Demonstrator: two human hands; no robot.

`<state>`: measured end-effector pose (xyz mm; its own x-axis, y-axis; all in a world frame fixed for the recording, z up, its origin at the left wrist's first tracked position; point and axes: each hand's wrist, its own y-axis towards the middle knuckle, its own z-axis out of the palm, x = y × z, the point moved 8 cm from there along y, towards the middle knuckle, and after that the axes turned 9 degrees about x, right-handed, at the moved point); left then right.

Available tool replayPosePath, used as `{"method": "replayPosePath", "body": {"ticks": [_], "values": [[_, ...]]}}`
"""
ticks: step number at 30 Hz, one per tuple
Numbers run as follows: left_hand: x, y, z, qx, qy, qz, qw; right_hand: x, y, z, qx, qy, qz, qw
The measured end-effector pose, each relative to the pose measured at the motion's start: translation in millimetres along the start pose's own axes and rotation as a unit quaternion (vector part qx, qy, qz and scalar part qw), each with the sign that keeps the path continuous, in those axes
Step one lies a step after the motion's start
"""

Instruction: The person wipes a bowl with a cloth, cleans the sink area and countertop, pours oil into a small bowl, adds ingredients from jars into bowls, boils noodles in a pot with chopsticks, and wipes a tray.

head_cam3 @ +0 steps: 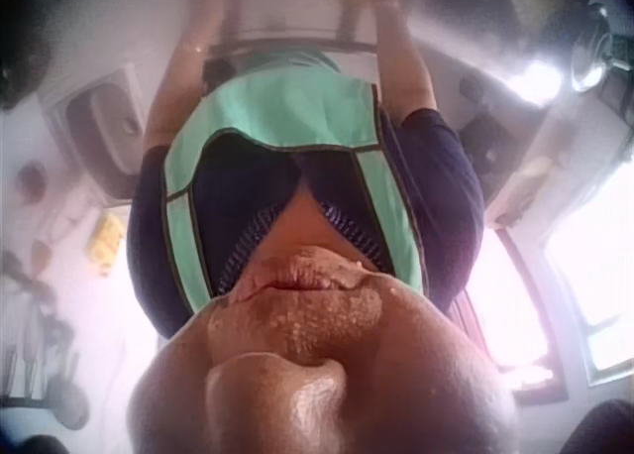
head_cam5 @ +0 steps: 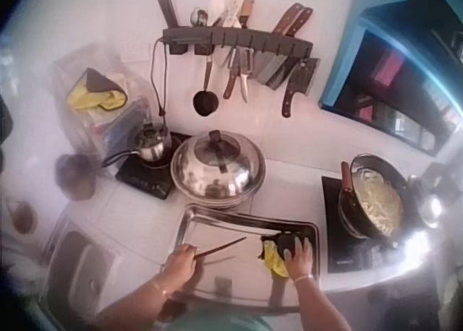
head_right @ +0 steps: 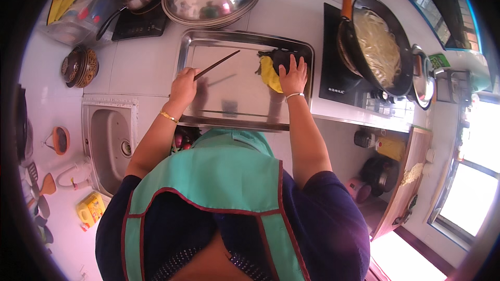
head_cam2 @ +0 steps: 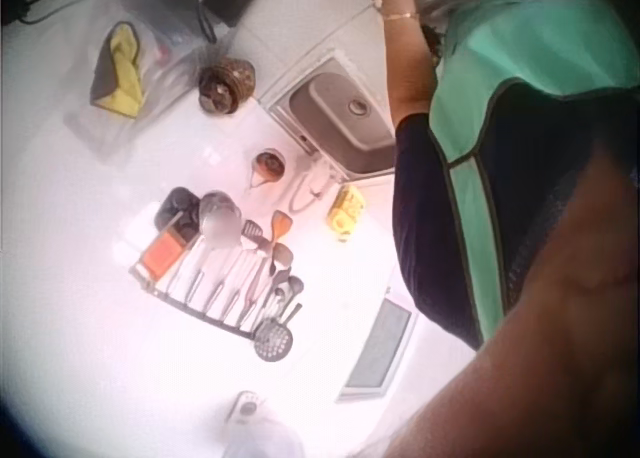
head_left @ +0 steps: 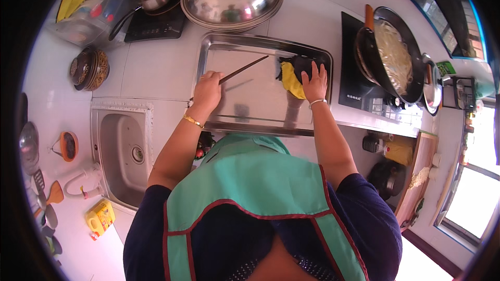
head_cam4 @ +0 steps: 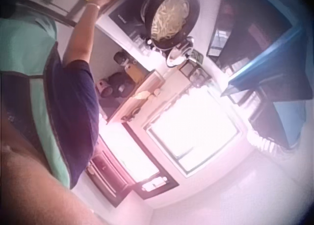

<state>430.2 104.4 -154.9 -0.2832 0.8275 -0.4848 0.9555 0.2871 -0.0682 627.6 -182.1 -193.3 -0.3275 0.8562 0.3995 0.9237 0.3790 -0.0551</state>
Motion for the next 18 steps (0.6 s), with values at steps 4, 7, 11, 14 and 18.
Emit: {"method": "replayPosePath", "body": {"ticks": [4, 7, 11, 14, 18], "values": [[33, 2, -7, -0.069, 0.084, 0.051, 0.993, 6, 18, 71, 0.068, -0.05, 0.069, 0.994], [66, -7, 8, -0.007, 0.066, -0.008, 0.998, 66, 25, 93, 0.01, -0.087, -0.01, 0.996], [118, -13, -12, -0.055, -0.018, -0.06, 0.997, 156, 29, 122, 0.064, -0.086, -0.125, 0.986], [124, -15, -35, -0.104, -0.025, -0.044, 0.993, 163, 32, 127, 0.074, -0.089, -0.142, 0.983], [109, -15, -23, -0.117, 0.03, -0.036, 0.992, 128, 29, 116, 0.087, -0.116, -0.108, 0.983]]}}
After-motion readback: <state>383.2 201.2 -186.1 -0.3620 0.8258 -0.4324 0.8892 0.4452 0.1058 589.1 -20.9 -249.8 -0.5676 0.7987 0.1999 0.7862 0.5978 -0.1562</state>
